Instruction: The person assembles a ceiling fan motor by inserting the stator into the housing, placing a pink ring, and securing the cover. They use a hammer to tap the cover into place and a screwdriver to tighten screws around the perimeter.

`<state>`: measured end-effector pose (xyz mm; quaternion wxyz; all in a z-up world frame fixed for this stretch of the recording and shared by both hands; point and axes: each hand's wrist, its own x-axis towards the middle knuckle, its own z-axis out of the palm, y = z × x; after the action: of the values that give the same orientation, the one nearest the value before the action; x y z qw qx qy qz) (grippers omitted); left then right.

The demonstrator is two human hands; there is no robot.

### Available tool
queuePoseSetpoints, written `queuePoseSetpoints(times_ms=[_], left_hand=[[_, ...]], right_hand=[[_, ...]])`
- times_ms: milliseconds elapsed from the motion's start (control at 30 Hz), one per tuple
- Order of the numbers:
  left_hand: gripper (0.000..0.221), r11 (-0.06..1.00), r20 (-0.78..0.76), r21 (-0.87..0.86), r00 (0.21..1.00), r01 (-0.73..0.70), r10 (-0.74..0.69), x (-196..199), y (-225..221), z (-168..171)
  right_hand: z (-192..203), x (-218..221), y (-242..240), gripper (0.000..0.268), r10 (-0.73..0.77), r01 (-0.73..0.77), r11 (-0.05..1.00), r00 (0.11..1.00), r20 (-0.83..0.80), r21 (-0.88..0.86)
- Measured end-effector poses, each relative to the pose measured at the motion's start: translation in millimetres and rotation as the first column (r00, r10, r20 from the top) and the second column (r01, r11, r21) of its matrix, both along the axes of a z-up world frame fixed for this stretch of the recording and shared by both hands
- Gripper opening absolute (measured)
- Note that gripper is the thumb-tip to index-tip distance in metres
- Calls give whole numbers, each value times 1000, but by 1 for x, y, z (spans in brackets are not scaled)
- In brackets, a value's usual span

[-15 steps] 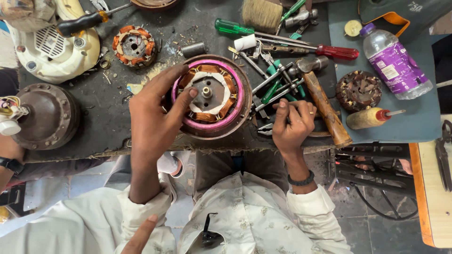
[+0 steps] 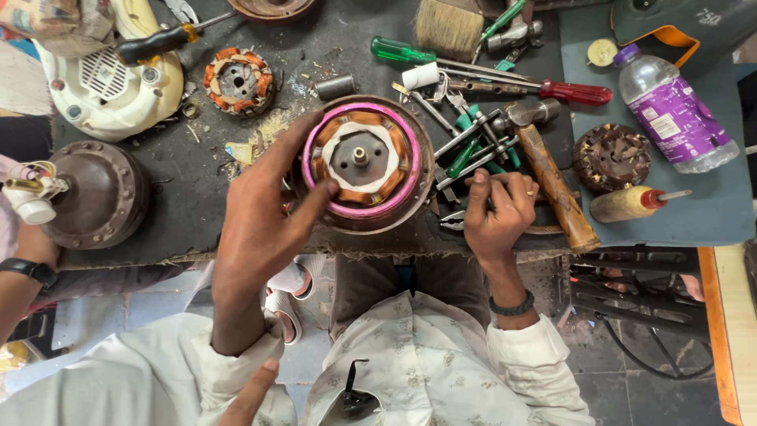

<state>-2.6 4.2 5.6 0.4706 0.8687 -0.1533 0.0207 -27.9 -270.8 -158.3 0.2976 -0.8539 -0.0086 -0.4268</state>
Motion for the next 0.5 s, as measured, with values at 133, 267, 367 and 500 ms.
queuePoseSetpoints(times_ms=[133, 267, 367, 500], left_hand=[[44, 992, 157, -7, 979, -129, 129, 3, -5, -5], [31, 973, 325, 95, 930, -212, 171, 10, -3, -16], [26, 971, 376, -18, 898, -239, 228, 38, 9, -21], [22, 977, 468, 36, 867, -212, 171, 127, 45, -29]], right_hand=[[1, 0, 0, 32, -1, 1, 1000, 1000, 6, -16], [1, -1, -1, 32, 7, -7, 1000, 1000, -4, 3], [1, 0, -1, 32, 8, -8, 1000, 1000, 3, 0], [1, 0, -1, 32, 21, -21, 1000, 1000, 14, -15]])
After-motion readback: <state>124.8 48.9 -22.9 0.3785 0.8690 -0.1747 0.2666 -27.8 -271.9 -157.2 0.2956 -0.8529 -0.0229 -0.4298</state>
